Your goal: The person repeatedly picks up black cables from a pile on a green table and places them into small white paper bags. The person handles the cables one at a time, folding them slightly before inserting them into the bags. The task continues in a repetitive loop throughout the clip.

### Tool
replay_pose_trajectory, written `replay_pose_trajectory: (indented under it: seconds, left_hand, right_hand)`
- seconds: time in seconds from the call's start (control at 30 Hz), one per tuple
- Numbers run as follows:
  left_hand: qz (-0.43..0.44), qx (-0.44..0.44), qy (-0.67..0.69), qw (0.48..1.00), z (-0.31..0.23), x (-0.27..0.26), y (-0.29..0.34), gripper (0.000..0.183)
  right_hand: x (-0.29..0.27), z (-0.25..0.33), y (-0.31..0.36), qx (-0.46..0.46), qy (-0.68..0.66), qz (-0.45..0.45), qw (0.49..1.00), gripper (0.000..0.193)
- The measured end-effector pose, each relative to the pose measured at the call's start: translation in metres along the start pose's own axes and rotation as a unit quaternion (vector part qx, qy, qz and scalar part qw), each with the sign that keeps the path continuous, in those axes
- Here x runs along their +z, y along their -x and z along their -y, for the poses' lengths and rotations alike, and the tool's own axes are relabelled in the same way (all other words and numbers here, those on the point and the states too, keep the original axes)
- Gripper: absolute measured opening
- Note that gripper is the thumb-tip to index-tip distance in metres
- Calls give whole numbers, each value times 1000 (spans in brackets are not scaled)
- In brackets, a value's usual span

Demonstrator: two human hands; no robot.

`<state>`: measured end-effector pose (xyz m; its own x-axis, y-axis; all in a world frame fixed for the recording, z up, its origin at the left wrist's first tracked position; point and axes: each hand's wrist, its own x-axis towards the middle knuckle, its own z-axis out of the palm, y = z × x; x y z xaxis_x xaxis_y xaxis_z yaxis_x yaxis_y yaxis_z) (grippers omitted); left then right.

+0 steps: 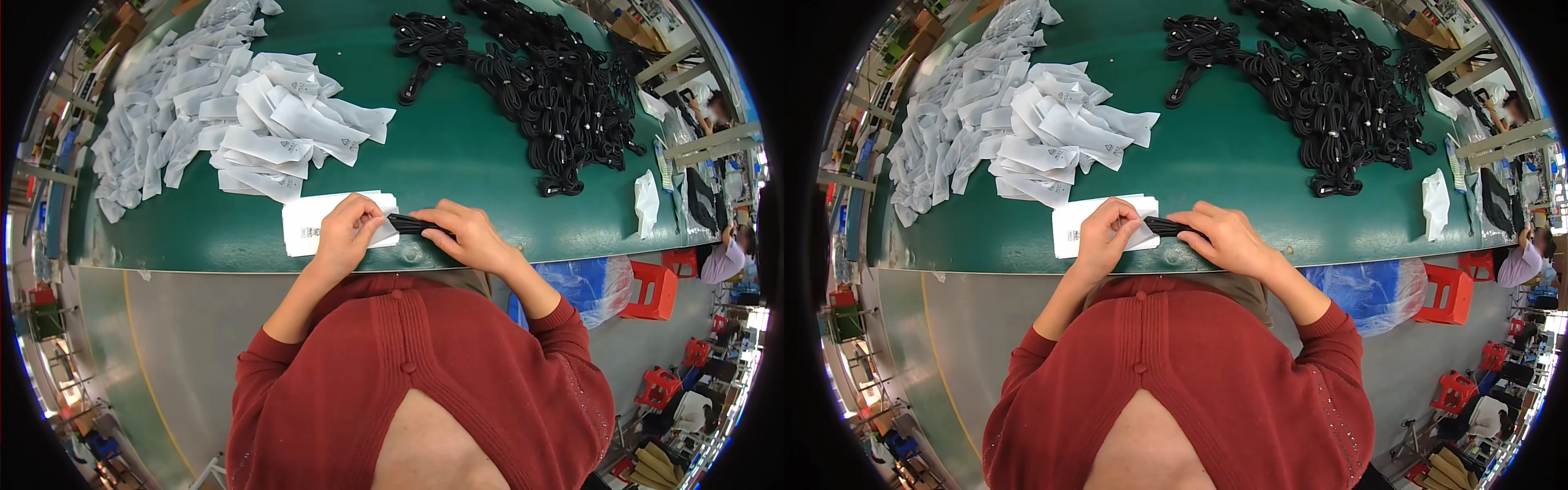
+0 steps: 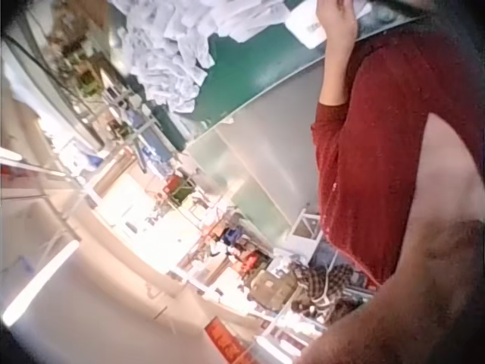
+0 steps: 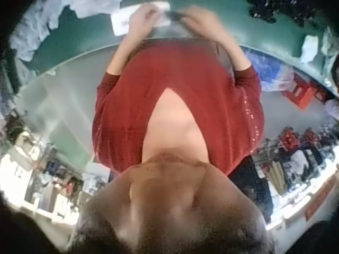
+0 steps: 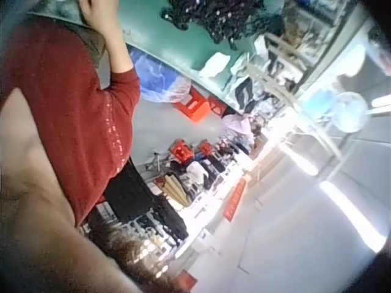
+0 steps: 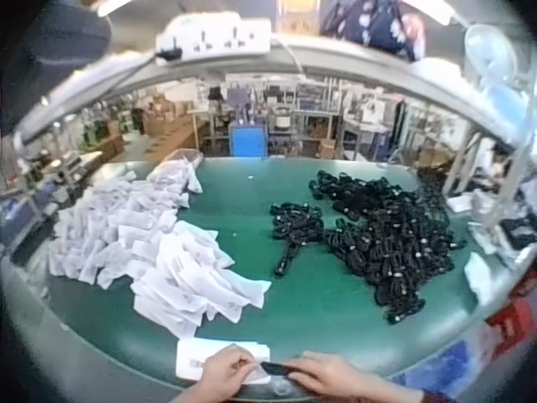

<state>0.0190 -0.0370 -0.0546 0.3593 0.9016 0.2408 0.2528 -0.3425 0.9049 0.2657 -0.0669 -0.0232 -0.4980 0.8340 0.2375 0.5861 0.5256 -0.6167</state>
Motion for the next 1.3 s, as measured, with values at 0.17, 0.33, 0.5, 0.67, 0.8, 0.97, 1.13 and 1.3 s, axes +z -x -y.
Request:
replay_pose_trajectory:
  seconds: [0.17,0.33,0.5,0.67,0.8,0.97,1.13,1.3]
  left_hand:
    - [17,161,-112,980,-9,-2,-6,13]
    - [-18,154,-114,981,-20,-5,-14,13]
    - [-63,54,6,997,-27,-27,-29,9]
    - [-123,-26,296,947,-27,-60,-61,10]
    - [-253,-54,244,935,4,-141,-108,25]
    - [-353,140,-148,913,-23,-121,-93,25]
    - [27,86,-120,989,-20,-39,-25,22]
    - [68,142,-202,967,-2,-1,-2,18]
  right_hand:
    - [7,-2,-13,334,-422,66,840,20]
    - [17,2,-30,165,-289,8,943,24]
    - [18,6,-50,55,-364,-48,929,34]
    - [-1,-8,-98,20,-272,-109,956,27]
    - [-1,-68,-158,99,135,-210,963,38]
    - [5,-130,-162,161,310,-136,927,38]
    - [9,-143,-132,112,280,-208,930,32]
    - [-6,-81,-82,223,-167,-132,951,30]
